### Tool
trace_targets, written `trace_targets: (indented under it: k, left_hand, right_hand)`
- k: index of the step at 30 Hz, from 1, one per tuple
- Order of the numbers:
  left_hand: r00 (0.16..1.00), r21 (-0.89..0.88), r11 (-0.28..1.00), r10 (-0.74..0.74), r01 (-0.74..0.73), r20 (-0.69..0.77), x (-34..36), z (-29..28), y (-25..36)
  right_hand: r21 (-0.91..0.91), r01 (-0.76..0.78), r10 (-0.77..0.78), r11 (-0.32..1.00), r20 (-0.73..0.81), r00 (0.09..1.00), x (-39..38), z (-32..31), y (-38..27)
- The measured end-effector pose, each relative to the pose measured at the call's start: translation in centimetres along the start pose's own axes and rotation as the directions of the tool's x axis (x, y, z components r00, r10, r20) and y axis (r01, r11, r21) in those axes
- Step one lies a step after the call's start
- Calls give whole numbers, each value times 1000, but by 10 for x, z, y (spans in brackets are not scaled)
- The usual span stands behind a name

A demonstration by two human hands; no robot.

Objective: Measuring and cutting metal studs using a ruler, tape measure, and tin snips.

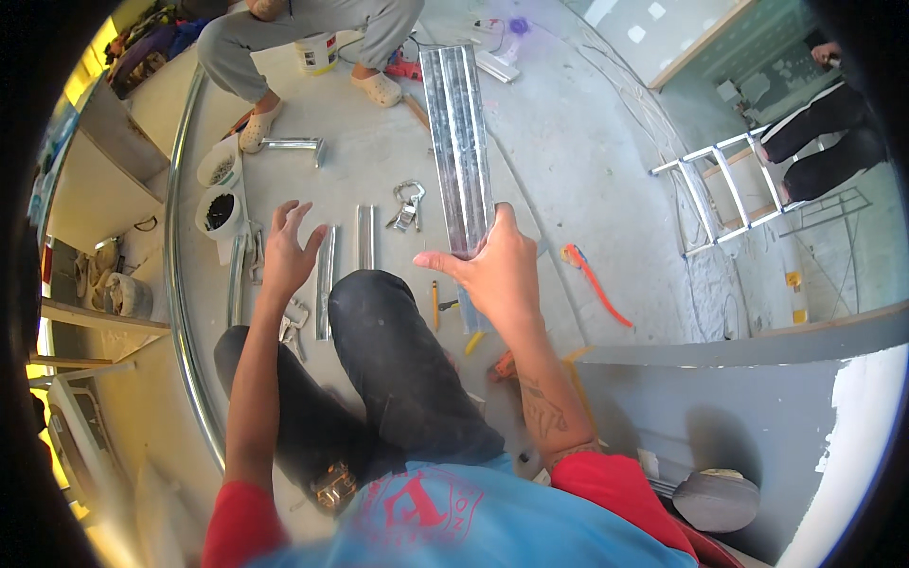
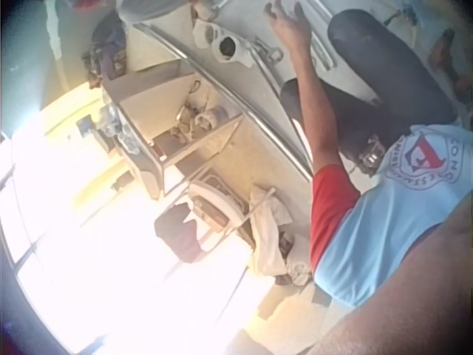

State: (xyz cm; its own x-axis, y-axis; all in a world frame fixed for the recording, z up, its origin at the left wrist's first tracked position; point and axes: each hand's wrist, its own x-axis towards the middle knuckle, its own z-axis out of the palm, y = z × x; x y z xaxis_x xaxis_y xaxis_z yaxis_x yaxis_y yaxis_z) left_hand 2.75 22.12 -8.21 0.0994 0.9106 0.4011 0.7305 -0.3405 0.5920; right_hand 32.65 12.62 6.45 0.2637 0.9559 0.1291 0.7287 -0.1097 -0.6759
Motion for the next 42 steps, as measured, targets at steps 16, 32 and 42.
trace_targets:
  k: [16, 32, 42]
  left_hand:
    - [999, -18, 999, -35, 35, 26, -4, -4, -3]
    - [960, -221, 952, -163, 213, 226, 6, 14, 27]
    - [979, -151, 986, 99, -73, 177, 27, -88, 176]
  right_hand:
    - [-66, -95, 100, 993, 79, 992, 9, 4, 1]
    - [415, -287, 377, 863, -152, 914, 41, 171, 162]
    - [820, 147, -300, 553, 32, 953, -65, 63, -15]
